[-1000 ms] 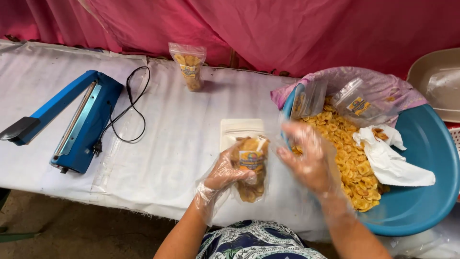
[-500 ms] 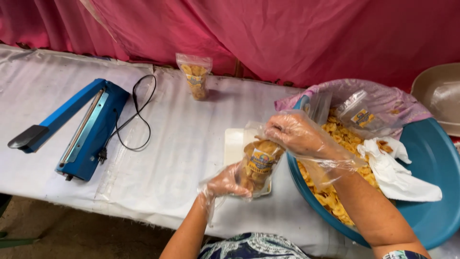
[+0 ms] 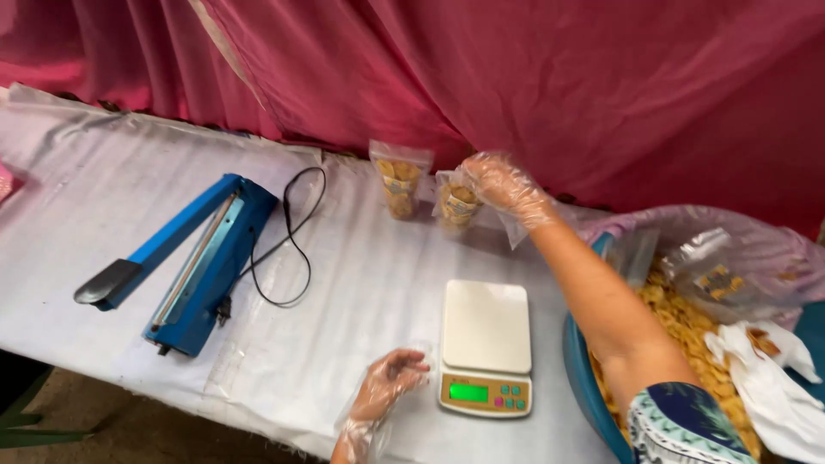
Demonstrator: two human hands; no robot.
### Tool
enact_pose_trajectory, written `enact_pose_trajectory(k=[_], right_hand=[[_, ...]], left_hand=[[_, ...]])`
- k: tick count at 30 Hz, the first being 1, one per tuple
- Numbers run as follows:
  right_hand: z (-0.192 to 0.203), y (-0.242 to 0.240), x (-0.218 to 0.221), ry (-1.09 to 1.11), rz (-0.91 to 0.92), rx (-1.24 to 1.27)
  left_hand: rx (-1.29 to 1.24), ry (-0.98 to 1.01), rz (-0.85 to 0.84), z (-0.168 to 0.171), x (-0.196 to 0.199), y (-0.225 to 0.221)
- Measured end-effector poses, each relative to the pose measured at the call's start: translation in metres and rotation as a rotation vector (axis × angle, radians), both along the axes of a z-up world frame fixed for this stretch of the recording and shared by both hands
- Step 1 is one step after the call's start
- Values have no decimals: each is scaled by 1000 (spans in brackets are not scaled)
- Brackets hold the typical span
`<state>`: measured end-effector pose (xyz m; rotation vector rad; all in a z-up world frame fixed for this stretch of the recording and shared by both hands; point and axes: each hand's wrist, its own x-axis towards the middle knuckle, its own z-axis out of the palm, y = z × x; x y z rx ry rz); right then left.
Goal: The person fills plastic bags with banana chips from a large bowl, weighs each bag on a digital scale, and adjusts the amount to reach the desired weight.
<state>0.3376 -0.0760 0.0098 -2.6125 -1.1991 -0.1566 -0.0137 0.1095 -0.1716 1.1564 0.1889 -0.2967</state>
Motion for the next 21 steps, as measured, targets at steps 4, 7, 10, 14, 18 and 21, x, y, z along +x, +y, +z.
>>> enact_pose_trajectory(k=[4, 7, 10, 14, 18, 21], right_hand=[[-35, 26, 28, 125, -30, -1], [-37, 34, 38, 177, -51, 36], [-26, 29, 37, 242, -73, 84], [8, 25, 33, 342, -121, 104], [19, 17, 16, 374, -200, 27], [10, 4, -7, 242, -202, -12]], left_hand=[[55, 228, 45, 6, -21, 29], [11, 318, 73, 8, -25, 40], [9, 397, 62, 9, -21, 44], [19, 381, 7, 18, -13, 44], [49, 344, -13, 23, -3, 41], [57, 285, -40, 22, 6, 35]])
